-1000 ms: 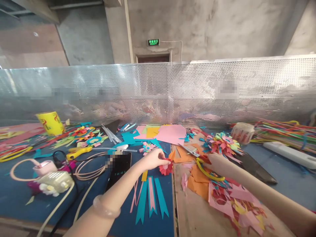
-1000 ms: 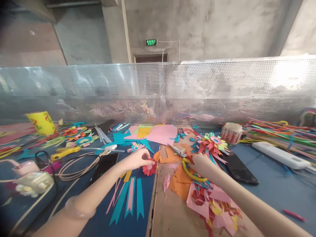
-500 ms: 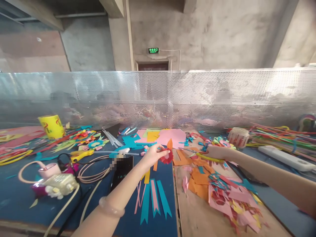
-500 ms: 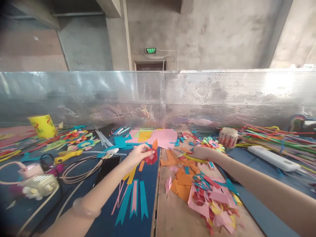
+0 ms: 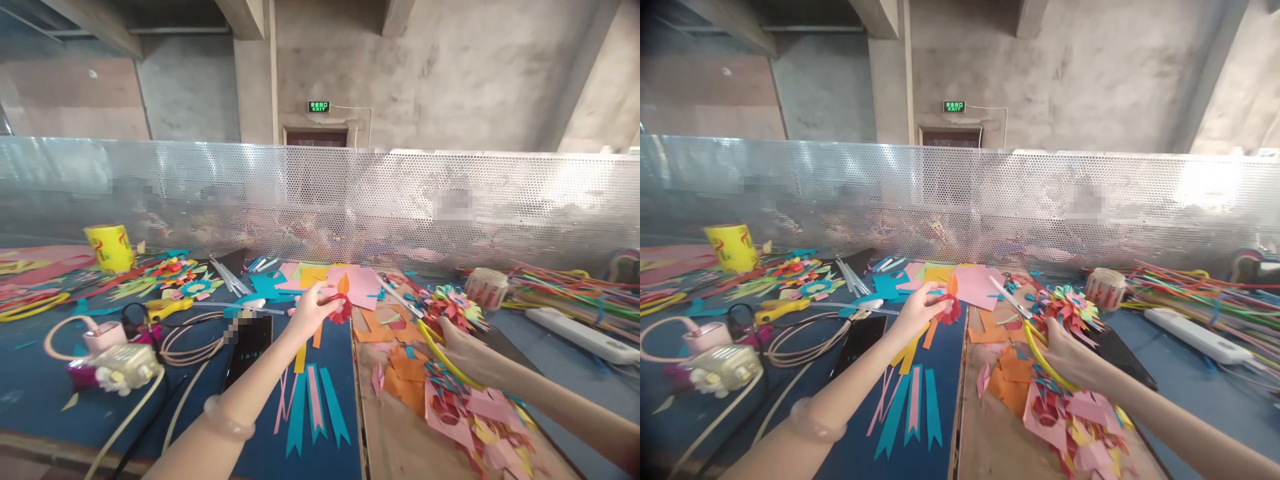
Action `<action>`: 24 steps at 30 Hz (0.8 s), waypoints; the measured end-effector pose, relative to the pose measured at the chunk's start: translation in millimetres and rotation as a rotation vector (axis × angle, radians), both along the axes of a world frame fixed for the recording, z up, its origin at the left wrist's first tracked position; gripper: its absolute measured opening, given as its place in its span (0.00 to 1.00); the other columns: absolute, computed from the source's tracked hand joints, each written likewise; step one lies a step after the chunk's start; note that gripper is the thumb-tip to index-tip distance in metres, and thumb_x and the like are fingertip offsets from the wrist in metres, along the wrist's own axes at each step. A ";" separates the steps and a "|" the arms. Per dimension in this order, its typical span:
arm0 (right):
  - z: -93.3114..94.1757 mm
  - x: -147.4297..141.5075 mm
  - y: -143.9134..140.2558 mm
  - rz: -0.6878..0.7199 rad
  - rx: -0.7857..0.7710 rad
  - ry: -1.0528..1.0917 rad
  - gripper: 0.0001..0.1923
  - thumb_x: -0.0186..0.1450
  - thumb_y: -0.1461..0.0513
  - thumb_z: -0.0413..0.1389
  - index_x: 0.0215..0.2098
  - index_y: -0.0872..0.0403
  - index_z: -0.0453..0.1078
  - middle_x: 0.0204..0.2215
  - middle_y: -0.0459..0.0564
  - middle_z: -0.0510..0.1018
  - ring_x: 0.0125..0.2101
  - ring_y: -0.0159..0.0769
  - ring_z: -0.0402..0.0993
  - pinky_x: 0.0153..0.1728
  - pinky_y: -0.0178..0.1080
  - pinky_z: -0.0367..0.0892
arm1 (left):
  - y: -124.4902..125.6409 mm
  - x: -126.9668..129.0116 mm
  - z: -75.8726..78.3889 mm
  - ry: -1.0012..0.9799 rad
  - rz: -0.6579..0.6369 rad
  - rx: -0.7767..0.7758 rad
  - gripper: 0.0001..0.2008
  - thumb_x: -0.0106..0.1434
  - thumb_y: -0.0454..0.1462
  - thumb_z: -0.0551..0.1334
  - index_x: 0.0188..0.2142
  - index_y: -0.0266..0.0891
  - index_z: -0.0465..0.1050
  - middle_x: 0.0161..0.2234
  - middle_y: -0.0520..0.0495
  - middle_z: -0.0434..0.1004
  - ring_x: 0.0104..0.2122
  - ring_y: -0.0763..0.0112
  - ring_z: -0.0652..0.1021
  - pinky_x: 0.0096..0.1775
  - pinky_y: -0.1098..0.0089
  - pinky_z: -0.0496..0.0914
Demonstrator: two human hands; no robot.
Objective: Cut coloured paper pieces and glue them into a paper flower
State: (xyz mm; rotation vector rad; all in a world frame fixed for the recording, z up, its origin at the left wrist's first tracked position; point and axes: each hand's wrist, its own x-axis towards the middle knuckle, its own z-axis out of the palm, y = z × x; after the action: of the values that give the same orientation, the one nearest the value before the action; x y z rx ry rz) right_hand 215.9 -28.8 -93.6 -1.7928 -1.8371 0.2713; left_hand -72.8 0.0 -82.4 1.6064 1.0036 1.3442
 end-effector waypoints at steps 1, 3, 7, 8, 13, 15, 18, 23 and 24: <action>3.9 -3.2 -5.0 0.035 -0.088 0.020 0.19 0.50 0.48 0.56 0.30 0.52 0.59 0.27 0.48 0.72 0.26 0.37 0.68 0.27 0.36 0.61 | -0.6 0.7 1.4 0.001 -0.006 0.016 0.18 0.53 0.40 0.63 0.42 0.38 0.65 0.33 0.45 0.78 0.35 0.65 0.78 0.40 0.65 0.69; 11.0 -9.8 -11.8 0.093 -0.112 0.080 0.21 0.53 0.49 0.54 0.37 0.52 0.58 0.30 0.49 0.72 0.30 0.37 0.68 0.30 0.37 0.62 | -1.0 1.9 3.5 0.022 -0.009 0.043 0.15 0.52 0.40 0.63 0.39 0.36 0.69 0.33 0.44 0.77 0.35 0.65 0.77 0.41 0.65 0.68; 13.7 -31.1 -14.9 0.217 0.039 0.362 0.16 0.54 0.53 0.54 0.35 0.53 0.57 0.28 0.44 0.67 0.30 0.34 0.66 0.30 0.35 0.63 | 1.0 2.5 1.9 0.072 -0.010 0.053 0.12 0.53 0.40 0.62 0.36 0.36 0.72 0.34 0.45 0.77 0.35 0.66 0.77 0.40 0.66 0.68; 12.8 -38.8 -14.3 0.237 0.060 0.445 0.14 0.55 0.53 0.53 0.33 0.52 0.57 0.27 0.44 0.66 0.29 0.34 0.65 0.29 0.35 0.63 | 1.5 2.4 0.8 0.069 -0.003 0.042 0.12 0.53 0.40 0.62 0.36 0.37 0.72 0.34 0.45 0.77 0.35 0.67 0.77 0.39 0.67 0.68; 5.8 -78.1 -6.7 0.258 -0.168 0.641 0.11 0.56 0.53 0.48 0.29 0.52 0.55 0.18 0.38 0.61 0.15 0.26 0.58 0.16 0.32 0.55 | 0.1 3.0 0.8 -0.001 0.044 -0.009 0.11 0.52 0.41 0.63 0.33 0.36 0.72 0.31 0.47 0.76 0.30 0.70 0.76 0.34 0.70 0.68; -0.3 -89.0 -2.5 0.250 -0.218 0.629 0.09 0.57 0.55 0.47 0.27 0.52 0.56 0.17 0.38 0.60 0.13 0.25 0.56 0.15 0.31 0.53 | -1.9 4.3 3.9 -0.024 0.056 -0.003 0.11 0.51 0.41 0.63 0.32 0.36 0.71 0.29 0.48 0.75 0.29 0.71 0.75 0.33 0.71 0.68; -12.3 -98.2 0.9 0.247 -0.146 0.573 0.08 0.56 0.57 0.47 0.25 0.53 0.57 0.16 0.39 0.61 0.16 0.26 0.59 0.18 0.30 0.54 | -5.1 6.9 8.4 -0.059 0.063 0.008 0.10 0.52 0.41 0.63 0.29 0.36 0.70 0.24 0.51 0.72 0.25 0.73 0.73 0.30 0.72 0.66; -19.6 -103.7 -4.6 0.256 -0.039 0.513 0.08 0.56 0.57 0.46 0.25 0.53 0.59 0.18 0.40 0.62 0.21 0.29 0.61 0.21 0.30 0.57 | -11.4 12.8 12.4 -0.144 0.031 -0.018 0.09 0.51 0.40 0.63 0.26 0.36 0.68 0.20 0.53 0.68 0.22 0.75 0.70 0.27 0.74 0.64; -18.4 -104.5 -5.9 0.261 -0.044 0.500 0.08 0.56 0.57 0.46 0.25 0.54 0.59 0.19 0.41 0.62 0.22 0.29 0.61 0.22 0.30 0.57 | -13.0 14.1 13.1 -0.157 0.027 -0.026 0.09 0.51 0.40 0.64 0.27 0.36 0.68 0.20 0.53 0.68 0.22 0.76 0.70 0.27 0.74 0.64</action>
State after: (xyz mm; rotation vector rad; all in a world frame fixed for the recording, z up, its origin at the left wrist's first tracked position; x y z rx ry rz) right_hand 111.4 -34.7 -112.0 -1.3469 -1.6957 0.7870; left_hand -58.7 -13.0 -69.3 1.4490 0.9466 1.4452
